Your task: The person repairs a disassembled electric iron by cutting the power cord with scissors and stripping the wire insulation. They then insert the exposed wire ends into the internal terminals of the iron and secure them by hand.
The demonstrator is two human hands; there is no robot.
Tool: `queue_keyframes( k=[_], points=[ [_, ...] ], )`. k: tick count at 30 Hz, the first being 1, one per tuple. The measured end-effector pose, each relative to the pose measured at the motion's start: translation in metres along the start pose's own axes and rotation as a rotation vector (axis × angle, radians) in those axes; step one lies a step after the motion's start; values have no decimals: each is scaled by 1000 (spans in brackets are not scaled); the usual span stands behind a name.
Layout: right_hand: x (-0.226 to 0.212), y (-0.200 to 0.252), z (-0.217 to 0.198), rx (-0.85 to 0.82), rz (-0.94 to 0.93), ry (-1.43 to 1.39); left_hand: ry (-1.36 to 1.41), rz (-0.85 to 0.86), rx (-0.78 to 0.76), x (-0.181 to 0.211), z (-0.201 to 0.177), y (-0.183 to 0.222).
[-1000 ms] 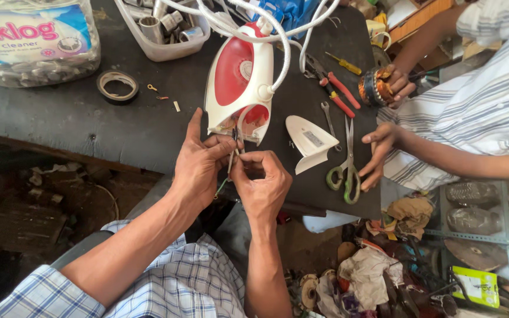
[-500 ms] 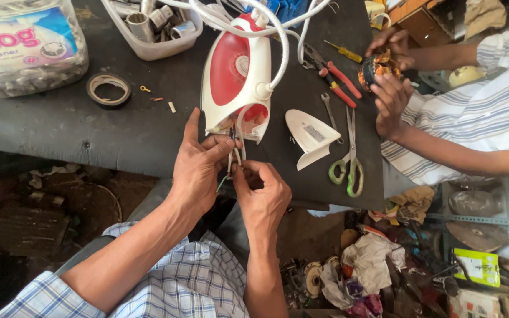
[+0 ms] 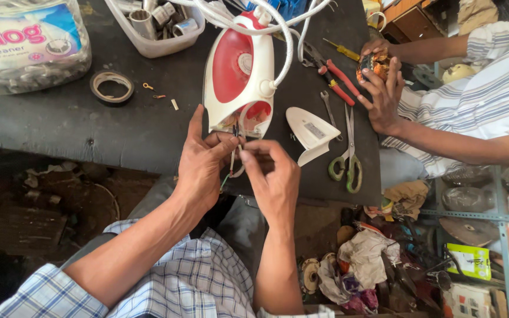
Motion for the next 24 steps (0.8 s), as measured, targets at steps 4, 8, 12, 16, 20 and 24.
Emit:
queue_keyframes(
  k=[4, 8, 12, 16, 20, 24],
  points=[
    [-8, -16, 4, -98, 2, 87, -15, 28, 9, 2, -1, 0],
    [-5, -21, 3, -157, 42, 87, 10, 17, 21, 3, -1, 2],
    [7, -21, 3, -191, 117, 12, 17, -9, 26, 4, 0, 0],
    [20, -19, 3, -238, 133, -94, 35, 0, 3, 3, -1, -1],
    [27, -15, 6, -241, 180, -205, 31, 16, -10, 3, 0, -2],
    [29, -10, 5, -239, 193, -289, 0, 14, -11, 4, 1, -1]
  ],
)
Point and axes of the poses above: each hand's wrist, its own y-axis away from the middle knuckle, its own z-axis out of the palm, x = y × z, the point moved 3 cm from there along -y, towards the middle knuckle, and after that the axes turned 4 degrees about y, right-handed, at the moved point
